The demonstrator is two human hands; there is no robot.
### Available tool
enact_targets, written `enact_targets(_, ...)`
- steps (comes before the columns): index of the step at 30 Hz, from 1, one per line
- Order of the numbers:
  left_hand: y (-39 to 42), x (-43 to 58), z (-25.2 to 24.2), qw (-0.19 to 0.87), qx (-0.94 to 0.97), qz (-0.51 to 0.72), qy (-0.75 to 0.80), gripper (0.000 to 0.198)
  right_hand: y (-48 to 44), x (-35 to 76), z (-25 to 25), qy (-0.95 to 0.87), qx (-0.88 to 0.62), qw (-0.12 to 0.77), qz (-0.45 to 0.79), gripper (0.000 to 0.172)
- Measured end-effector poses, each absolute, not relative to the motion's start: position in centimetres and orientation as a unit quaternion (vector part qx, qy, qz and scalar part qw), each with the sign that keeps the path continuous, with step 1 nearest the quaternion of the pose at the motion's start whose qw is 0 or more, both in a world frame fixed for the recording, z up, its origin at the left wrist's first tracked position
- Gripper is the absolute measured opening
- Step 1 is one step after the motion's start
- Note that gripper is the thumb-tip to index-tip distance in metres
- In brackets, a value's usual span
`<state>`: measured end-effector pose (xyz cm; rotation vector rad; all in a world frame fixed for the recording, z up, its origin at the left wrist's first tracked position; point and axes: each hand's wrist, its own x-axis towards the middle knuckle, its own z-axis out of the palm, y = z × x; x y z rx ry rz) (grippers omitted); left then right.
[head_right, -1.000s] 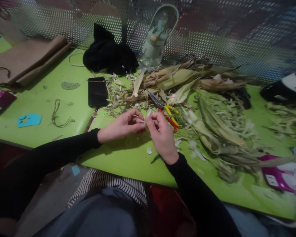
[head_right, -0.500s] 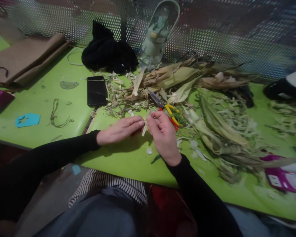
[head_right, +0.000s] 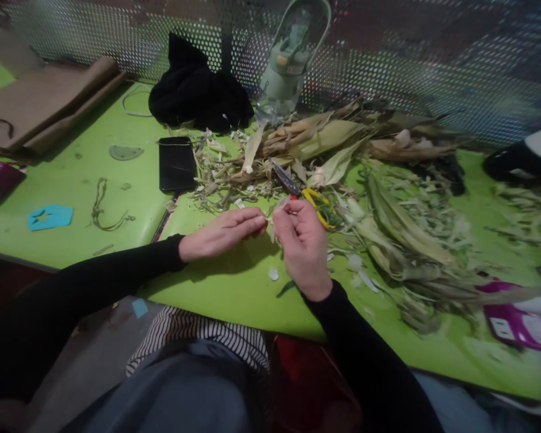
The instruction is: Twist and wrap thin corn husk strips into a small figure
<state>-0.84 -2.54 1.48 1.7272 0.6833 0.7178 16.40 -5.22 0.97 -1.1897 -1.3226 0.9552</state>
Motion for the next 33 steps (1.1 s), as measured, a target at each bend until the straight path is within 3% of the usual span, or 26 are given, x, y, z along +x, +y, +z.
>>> enact_targets(5,-1.5,-1.1,0.9,0.523,0.69,0.373,0.333,0.02,-4.2,17.0,1.6,-0.444,-0.473,0.51,0.565,0.025)
enact_targets(8,-1.3,-0.9,0.7,0.518,0.697,0.383,0.313,0.026,-4.2,16.9,2.1,-0.417,-0.456,0.47,0.63,0.03)
enact_targets(15,-1.2,-0.8,0.5,0.584,0.658,0.359,0.312,0.02,-4.5,16.2,2.1,-0.438,-0.467,0.487,0.594,0.031)
enact_targets(19,-1.4,-0.7,0.5,0.608,0.645,0.36,0.291,0.02,-4.5,16.6,1.7,-0.524,-0.475,0.48,0.52,0.026)
enact_targets(26,-1.6,-0.7,0.5,0.649,0.568,0.446,0.239,0.021,-5.5,17.4,0.9,-0.709,-0.465,0.502,0.172,0.013)
enact_targets(29,-1.7,-0.8,0.9,0.663,0.573,0.428,0.223,0.016,-5.6,17.8,0.8,-0.705,-0.475,0.509,0.132,0.018)
enact_targets(33,-1.9,-0.7,1.0,0.667,0.58,0.408,0.23,0.025,-5.5,18.0,1.1,-0.699,-0.49,0.504,0.135,0.019)
